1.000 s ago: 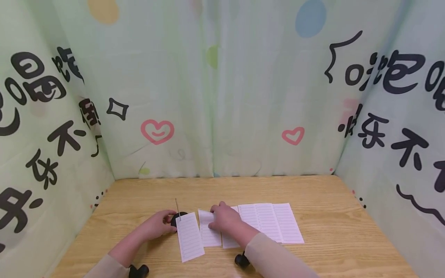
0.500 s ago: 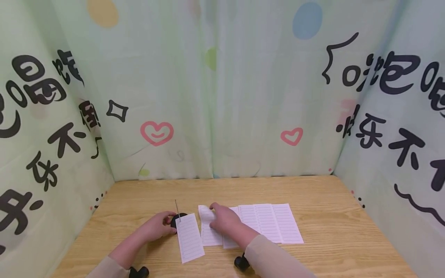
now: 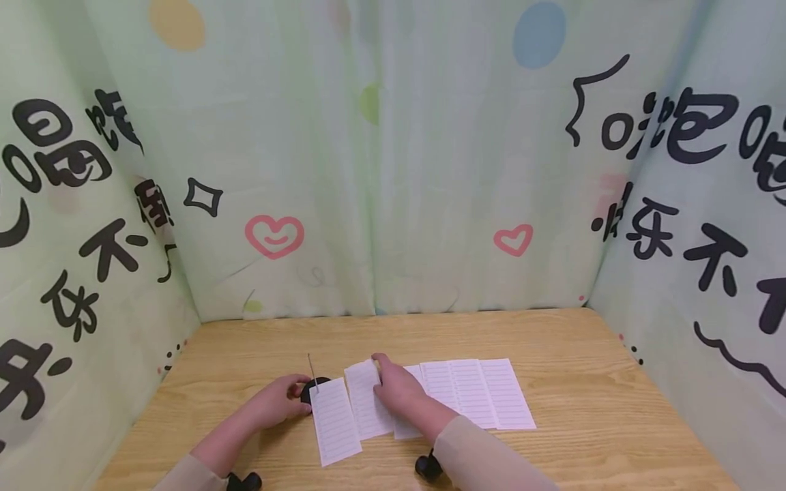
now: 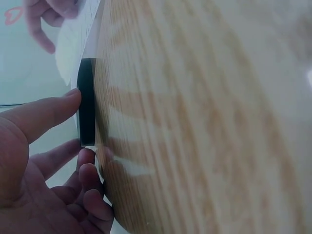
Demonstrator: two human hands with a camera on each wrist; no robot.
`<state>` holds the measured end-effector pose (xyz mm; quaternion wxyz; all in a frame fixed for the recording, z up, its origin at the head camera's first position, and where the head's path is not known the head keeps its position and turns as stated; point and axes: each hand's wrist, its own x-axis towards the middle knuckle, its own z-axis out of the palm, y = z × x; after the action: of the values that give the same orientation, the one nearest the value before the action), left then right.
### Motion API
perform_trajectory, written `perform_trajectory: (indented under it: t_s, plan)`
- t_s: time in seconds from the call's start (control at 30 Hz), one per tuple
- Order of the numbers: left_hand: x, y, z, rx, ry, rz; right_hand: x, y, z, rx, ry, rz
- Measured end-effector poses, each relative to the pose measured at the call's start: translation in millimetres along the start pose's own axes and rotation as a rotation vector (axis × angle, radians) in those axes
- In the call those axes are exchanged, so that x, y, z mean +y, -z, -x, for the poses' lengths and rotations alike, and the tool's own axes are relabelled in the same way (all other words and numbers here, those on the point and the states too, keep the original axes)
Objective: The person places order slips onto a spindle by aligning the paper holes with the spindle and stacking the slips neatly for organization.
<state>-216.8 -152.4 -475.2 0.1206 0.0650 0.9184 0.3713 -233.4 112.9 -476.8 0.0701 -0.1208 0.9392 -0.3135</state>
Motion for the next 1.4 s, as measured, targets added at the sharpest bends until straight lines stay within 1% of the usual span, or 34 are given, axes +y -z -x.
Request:
perform_trajectory:
  t_s: [0.13, 0.23, 0.4, 0.57, 0.7, 0.93, 1.13, 1.4]
  plan:
    - [0.5, -0.2, 1.3, -0.009, -0.01, -0.011, 1.9, 3.8, -1.0, 0.031, 0.039, -0.043]
    - [-0.2, -0.9, 0.1, -0.017, -0.018, -0.015, 3.1, 7.9, -2.0, 0.068, 0.059, -0.05]
    - [-1.4, -1.1, -0.7, -0.021, -0.033, -0.023, 2.8, 11.6, 0.3, 0.106, 0.072, -0.07]
    - [-2.4, -0.4, 2.3, -0.029, -0.019, -0.029, 1.8, 12.2, 3.4, 0.113, 0.08, -0.1]
    - [-3.0, -0.8, 3.4, -0.018, -0.02, -0.032, 1.6, 15.0, 4.4, 0.125, 0.094, -0.134]
    - [-5.3, -1.8, 1.2, -0.001, -0.033, -0.046, -0.9, 23.6, 4.7, 0.128, 0.079, -0.226]
    - [-4.4, -0.6, 0.9, -0.001, -0.03, -0.055, -5.1, 30.8, 5.3, 0.155, 0.078, -0.276]
    - [-4.3, 0.2, 0.8, -0.007, -0.031, -0.069, -9.1, 34.7, 6.1, 0.179, 0.094, -0.333]
